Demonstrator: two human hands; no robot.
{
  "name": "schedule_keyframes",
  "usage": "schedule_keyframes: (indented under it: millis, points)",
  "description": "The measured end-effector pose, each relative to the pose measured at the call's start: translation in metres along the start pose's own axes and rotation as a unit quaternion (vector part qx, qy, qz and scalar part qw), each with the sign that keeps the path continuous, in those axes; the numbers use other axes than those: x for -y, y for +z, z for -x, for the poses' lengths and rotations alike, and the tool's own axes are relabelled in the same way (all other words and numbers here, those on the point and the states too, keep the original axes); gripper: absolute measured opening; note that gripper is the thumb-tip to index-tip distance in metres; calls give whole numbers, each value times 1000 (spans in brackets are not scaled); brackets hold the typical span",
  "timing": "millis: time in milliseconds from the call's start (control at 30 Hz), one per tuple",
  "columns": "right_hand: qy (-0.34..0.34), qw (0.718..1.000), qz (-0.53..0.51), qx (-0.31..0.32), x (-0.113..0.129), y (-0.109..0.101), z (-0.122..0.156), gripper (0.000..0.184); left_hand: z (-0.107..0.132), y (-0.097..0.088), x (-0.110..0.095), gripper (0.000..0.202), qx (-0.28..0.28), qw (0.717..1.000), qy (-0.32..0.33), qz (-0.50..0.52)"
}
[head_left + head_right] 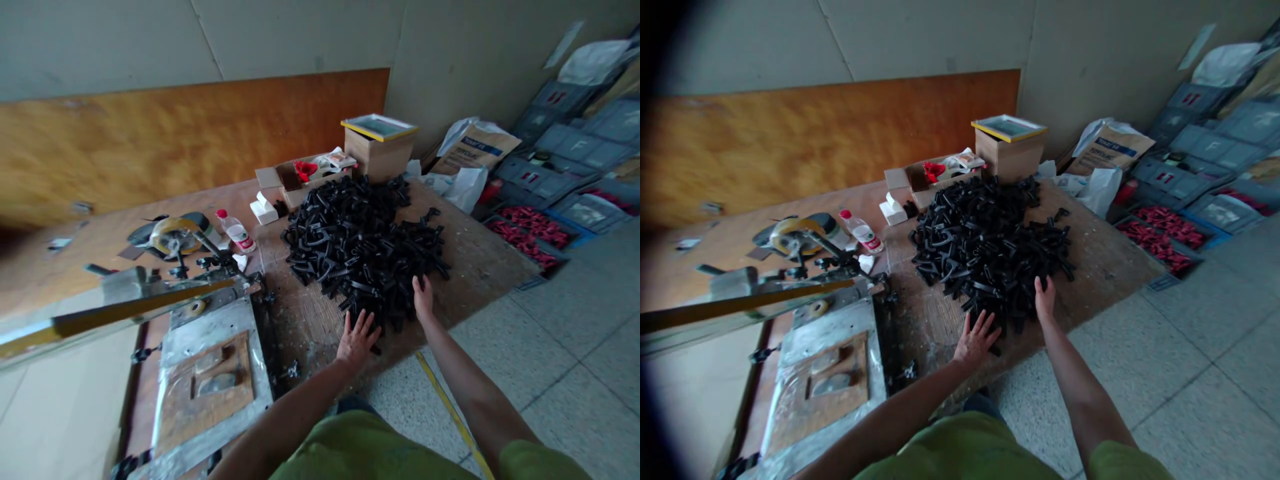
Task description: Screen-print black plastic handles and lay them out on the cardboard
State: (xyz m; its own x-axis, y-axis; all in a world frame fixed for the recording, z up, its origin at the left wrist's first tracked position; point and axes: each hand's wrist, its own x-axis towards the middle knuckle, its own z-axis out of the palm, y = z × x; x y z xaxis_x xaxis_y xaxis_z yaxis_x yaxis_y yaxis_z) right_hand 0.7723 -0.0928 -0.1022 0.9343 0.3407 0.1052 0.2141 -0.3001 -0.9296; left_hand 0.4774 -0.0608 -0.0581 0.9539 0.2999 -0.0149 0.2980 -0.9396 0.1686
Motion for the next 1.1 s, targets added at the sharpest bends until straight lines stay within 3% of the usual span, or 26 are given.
schedule_keyframes:
  millis: [100,267,533,800,967,1100]
  points:
    - [44,999,-9,1,-5,15,4,76,-10,5,7,44,8,1000,-16,4]
    - [99,995,-6,4,0,34,34,79,-6,3,29,41,-11,1000,-18,-3]
    - [102,990,-87,50,29,68,82,66,13,-13,94,30,-30,995,77,-50]
    - [128,983,-116,60,57,82,113,68,25,-28,165,24,16,983,178,-47]
    - [156,975,-120,100,76,94,142,74,45,-33,196,27,10,987,159,-31]
    - [154,974,-112,123,85,99,153,83,57,-39,197,27,-3,994,103,-30]
